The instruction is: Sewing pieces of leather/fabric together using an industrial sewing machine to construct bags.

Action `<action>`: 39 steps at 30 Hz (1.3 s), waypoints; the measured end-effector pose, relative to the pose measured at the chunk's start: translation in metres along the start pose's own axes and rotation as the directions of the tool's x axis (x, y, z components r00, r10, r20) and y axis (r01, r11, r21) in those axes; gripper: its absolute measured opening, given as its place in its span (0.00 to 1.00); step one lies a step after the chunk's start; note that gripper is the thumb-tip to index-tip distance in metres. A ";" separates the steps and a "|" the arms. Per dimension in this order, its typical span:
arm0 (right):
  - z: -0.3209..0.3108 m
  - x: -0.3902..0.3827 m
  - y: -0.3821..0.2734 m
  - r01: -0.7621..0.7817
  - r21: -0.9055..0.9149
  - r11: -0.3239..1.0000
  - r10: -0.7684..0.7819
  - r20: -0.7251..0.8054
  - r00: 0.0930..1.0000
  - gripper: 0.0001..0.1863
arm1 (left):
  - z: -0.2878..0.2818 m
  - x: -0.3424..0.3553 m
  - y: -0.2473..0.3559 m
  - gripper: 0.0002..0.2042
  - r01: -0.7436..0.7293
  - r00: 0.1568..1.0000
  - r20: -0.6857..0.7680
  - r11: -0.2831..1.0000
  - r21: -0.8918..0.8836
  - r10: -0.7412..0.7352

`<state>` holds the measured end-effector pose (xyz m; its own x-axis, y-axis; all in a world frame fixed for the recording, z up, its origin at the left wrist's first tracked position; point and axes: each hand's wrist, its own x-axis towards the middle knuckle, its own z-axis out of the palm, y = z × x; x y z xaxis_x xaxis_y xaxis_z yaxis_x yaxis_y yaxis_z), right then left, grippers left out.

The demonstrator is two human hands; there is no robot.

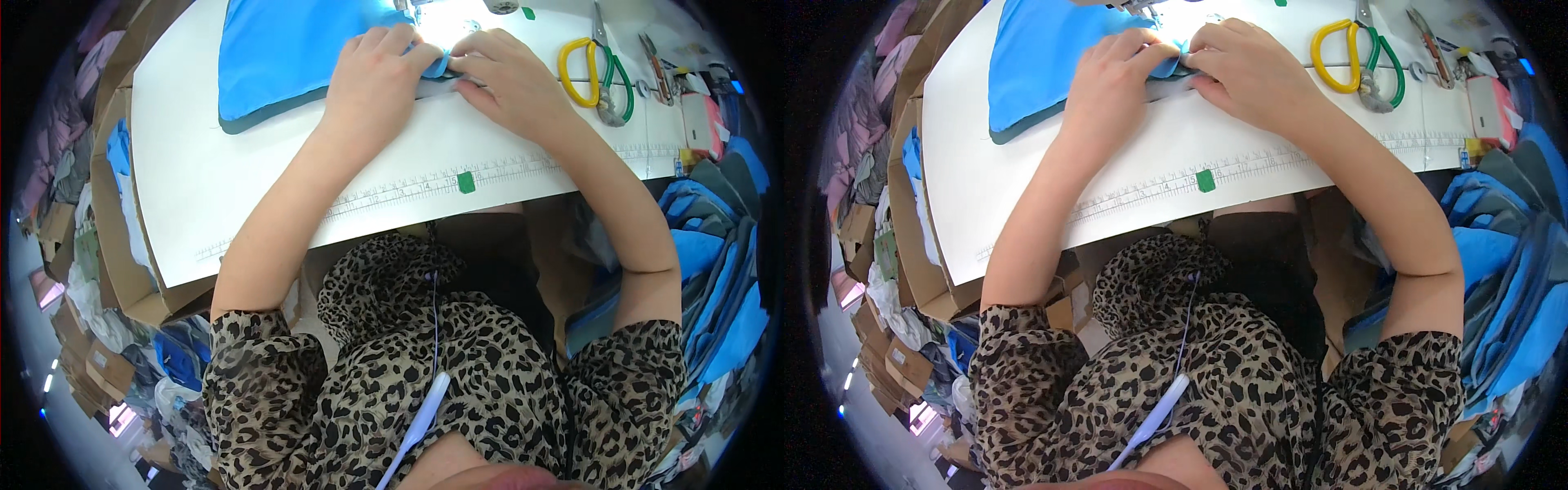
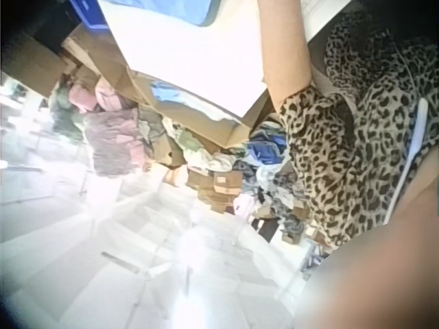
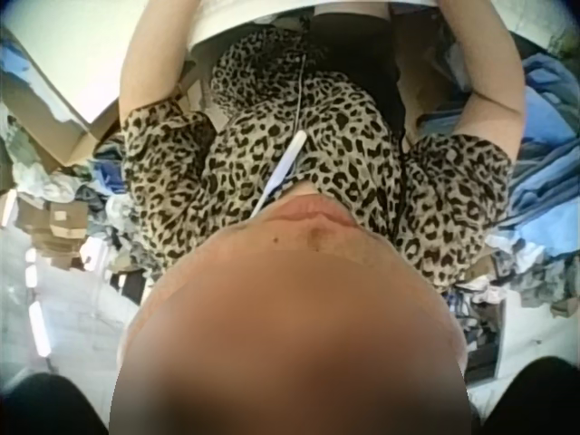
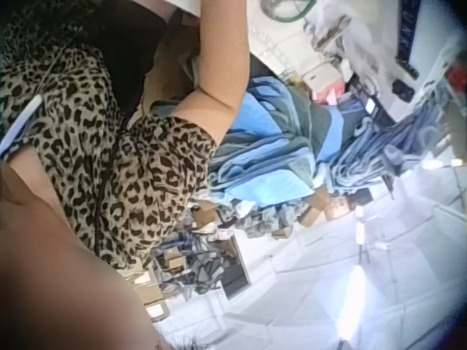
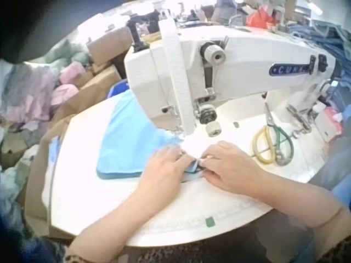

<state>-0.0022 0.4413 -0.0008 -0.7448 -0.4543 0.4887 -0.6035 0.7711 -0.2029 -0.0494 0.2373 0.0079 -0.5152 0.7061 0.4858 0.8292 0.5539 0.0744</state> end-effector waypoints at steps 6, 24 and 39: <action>0.002 0.000 -0.008 -0.001 -0.121 0.993 0.000 -0.013 1.000 0.10 | -0.002 -0.004 -0.002 0.15 0.024 0.998 0.049 1.000 0.014 -0.025; 0.016 0.011 -0.009 -0.104 -0.173 0.979 0.093 -0.068 0.993 0.11 | -0.005 0.005 -0.014 0.14 -0.030 0.998 -0.060 0.997 0.077 0.035; -0.009 0.013 0.008 -0.008 0.101 0.995 0.006 0.016 1.000 0.11 | 0.004 0.004 -0.009 0.07 0.142 0.981 -0.088 0.945 -0.294 -0.175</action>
<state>-0.0143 0.4458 0.0118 -0.7531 -0.4569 0.4734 -0.6234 0.7256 -0.2914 -0.0595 0.2365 0.0059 -0.6315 0.5567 0.5397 0.7740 0.4943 0.3957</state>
